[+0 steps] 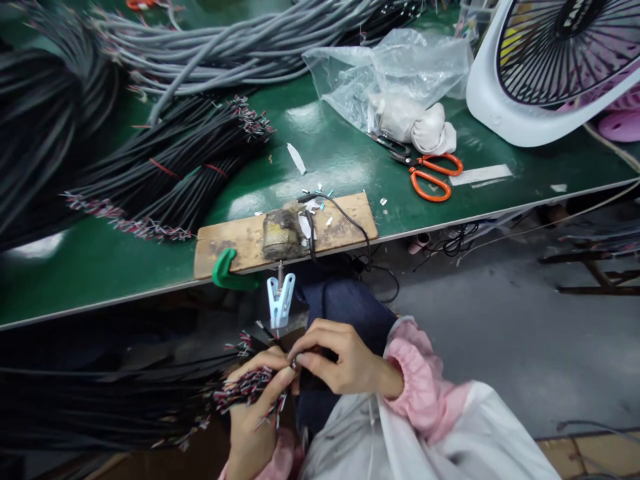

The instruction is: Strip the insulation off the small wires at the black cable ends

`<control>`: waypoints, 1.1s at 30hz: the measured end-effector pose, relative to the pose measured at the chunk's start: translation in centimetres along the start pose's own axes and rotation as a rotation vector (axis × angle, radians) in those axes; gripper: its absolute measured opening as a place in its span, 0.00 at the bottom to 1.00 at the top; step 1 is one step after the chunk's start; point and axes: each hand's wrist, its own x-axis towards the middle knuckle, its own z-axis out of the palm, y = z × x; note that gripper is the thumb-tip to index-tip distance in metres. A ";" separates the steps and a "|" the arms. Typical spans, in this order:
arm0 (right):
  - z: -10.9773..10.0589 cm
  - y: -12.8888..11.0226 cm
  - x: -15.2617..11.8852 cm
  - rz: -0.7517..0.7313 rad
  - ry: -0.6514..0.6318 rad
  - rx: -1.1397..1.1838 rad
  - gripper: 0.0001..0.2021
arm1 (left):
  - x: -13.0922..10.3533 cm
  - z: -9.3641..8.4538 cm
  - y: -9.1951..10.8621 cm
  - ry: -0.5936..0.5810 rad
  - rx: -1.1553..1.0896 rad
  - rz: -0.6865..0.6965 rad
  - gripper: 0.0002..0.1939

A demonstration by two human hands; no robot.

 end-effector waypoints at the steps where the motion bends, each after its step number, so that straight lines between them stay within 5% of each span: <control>1: 0.1 0.0 -0.1 0.002 0.002 0.008 0.12 | 0.0 0.0 0.0 0.001 -0.003 0.000 0.09; 10: 0.3 0.4 -0.4 0.016 0.012 0.070 0.11 | -0.5 0.0 -0.6 0.015 -0.021 0.002 0.09; 19: 1.0 1.2 0.0 0.145 0.031 0.244 0.16 | 0.1 0.0 -0.8 0.129 0.197 0.186 0.09; 25: 0.4 1.3 1.0 0.186 -0.058 0.225 0.21 | 1.4 -0.2 1.1 -0.082 0.325 0.389 0.13; 33: -1.0 -0.9 2.3 0.015 -0.122 0.030 0.10 | 1.6 -0.4 1.0 -0.180 0.180 0.405 0.11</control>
